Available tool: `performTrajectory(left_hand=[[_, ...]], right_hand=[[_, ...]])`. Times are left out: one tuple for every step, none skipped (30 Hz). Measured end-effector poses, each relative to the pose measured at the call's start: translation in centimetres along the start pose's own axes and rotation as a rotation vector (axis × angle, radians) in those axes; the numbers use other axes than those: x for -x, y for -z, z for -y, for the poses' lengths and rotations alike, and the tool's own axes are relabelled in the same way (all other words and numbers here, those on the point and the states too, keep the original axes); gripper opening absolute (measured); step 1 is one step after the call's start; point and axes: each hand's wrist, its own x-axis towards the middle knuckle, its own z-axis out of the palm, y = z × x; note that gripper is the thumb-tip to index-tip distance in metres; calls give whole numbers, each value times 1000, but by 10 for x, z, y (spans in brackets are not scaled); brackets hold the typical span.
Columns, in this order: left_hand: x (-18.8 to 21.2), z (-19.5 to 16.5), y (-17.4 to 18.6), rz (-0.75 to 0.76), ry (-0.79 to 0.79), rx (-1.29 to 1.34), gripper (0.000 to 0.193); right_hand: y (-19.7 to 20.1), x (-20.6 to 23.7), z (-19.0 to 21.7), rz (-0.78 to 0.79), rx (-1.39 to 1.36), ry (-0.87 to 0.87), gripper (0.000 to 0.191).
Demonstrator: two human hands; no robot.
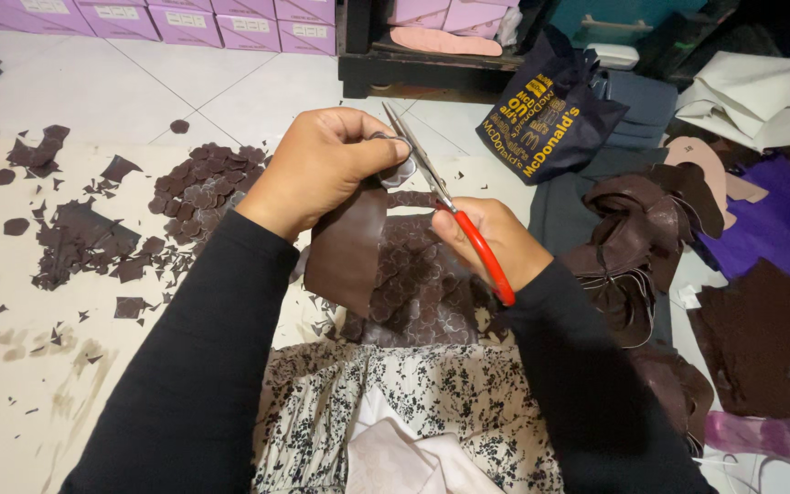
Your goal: The person uses red-handled scissors to cut flower-shaped pieces from a brown patterned sheet. They hold the sheet with the left hand and cut along the outlines, dropping finished pieces onto a growing pile on the floor.
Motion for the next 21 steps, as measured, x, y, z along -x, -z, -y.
performTrajectory(left_hand=[[0,-1,1,4,2,1,12],[0,-1,1,7,14,-17,12],[1,-2,2,10,26,-34,12],[1,-2,3,13,39,-49,12],[2,-2,3,24,48,-43,12],[2,-2,4,34,54,-37,12],[2,-2,5,43,61,-32,11],[2,-2,6,46,69,-13,11],[2,-1,6,49,75,4,11],[1,-1,7,52,81,22,11],[0,1,7,50,76,54,11],[-1,2,6,48,72,86,11],[-2,2,6,48,67,118,11],[-2,3,5,41,61,128,11],[-2,5,3,33,56,138,11],[-3,6,1,27,52,149,11],[-3,6,0,22,44,153,11],[-4,7,-1,16,35,157,11],[-4,7,-2,8,27,160,11],[-3,7,-2,12,46,109,11],[-3,6,-1,16,64,57,11]], right_hand=[[2,-1,-1,12,31,16,51],[3,-1,-1,16,23,6,50],[4,0,-1,21,15,-6,50],[4,1,-1,27,7,-19,50],[4,2,-1,38,-27,-40,49],[5,2,1,49,-59,-60,48],[6,2,2,62,-92,-80,47],[6,3,3,57,-73,-78,48],[6,4,4,53,-53,-75,48],[6,4,5,47,-33,-70,49],[4,3,6,26,-14,-44,47],[2,2,7,4,5,-17,45],[-1,1,8,-19,23,11,43],[-3,0,9,-42,14,-4,45],[-6,0,9,-65,4,-20,46],[-8,1,10,-89,-6,-36,48],[-9,1,11,-78,-42,-49,48],[-9,1,12,-67,-77,-60,48],[-9,1,13,-54,-113,-73,48],[-8,2,13,-21,-128,-65,48],[-7,2,14,12,-144,-57,49]])
